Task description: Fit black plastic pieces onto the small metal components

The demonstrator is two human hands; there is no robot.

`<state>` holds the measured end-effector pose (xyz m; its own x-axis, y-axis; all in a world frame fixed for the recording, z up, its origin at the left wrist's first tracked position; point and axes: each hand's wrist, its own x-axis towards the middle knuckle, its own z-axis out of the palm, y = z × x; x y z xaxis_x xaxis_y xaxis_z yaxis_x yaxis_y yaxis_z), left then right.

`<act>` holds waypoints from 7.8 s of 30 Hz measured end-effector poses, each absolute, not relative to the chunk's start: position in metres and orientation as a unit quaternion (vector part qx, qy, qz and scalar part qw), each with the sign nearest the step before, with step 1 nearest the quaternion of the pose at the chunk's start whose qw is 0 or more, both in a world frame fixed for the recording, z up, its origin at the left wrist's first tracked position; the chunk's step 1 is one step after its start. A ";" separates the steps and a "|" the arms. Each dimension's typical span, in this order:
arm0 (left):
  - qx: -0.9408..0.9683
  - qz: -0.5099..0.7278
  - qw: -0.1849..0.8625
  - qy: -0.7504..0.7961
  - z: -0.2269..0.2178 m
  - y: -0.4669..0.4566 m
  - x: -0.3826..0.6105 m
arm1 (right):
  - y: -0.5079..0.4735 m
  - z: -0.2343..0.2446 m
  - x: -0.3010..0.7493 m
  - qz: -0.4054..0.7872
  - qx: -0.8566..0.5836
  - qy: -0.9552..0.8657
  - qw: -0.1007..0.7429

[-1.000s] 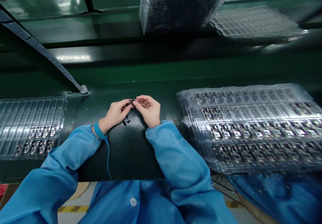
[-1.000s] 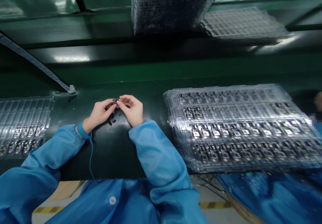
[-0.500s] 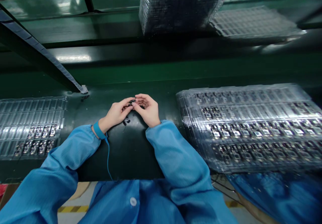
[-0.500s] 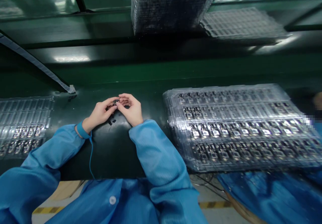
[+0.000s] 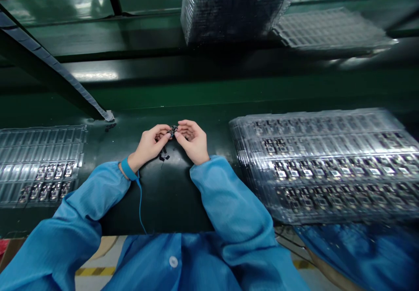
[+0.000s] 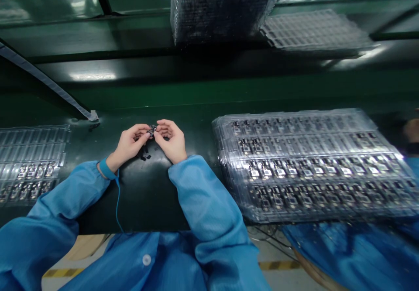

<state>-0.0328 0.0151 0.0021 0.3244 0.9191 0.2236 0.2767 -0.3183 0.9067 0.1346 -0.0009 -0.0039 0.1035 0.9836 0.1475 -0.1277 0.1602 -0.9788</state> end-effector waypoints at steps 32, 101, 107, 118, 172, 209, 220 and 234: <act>0.703 0.413 0.387 0.431 -0.001 0.015 -0.034 | 0.001 -0.010 0.135 0.440 -0.481 -0.530 0.543; 0.692 0.411 0.367 0.467 0.001 0.014 -0.036 | -0.123 0.121 0.204 0.170 -0.601 -0.751 0.214; 0.672 0.460 0.300 0.497 0.008 0.025 -0.041 | -0.081 0.028 0.163 0.203 -0.614 -0.706 0.287; 0.661 0.444 0.296 0.527 -0.002 0.040 -0.046 | -0.033 0.010 0.131 0.189 -0.487 -0.815 0.250; 0.693 0.392 0.289 0.531 0.001 0.036 -0.046 | 0.011 -0.010 0.185 0.288 -0.509 -0.603 0.543; 0.702 0.367 0.284 0.540 0.006 0.036 -0.045 | -0.014 -0.003 0.149 0.190 -0.414 -0.832 0.317; 0.705 0.369 0.280 0.537 0.006 0.036 -0.045 | -0.016 -0.011 0.145 0.172 -0.392 -0.849 0.308; 0.702 0.370 0.283 0.538 0.006 0.037 -0.045 | -0.013 -0.011 0.148 0.220 -0.420 -0.755 0.454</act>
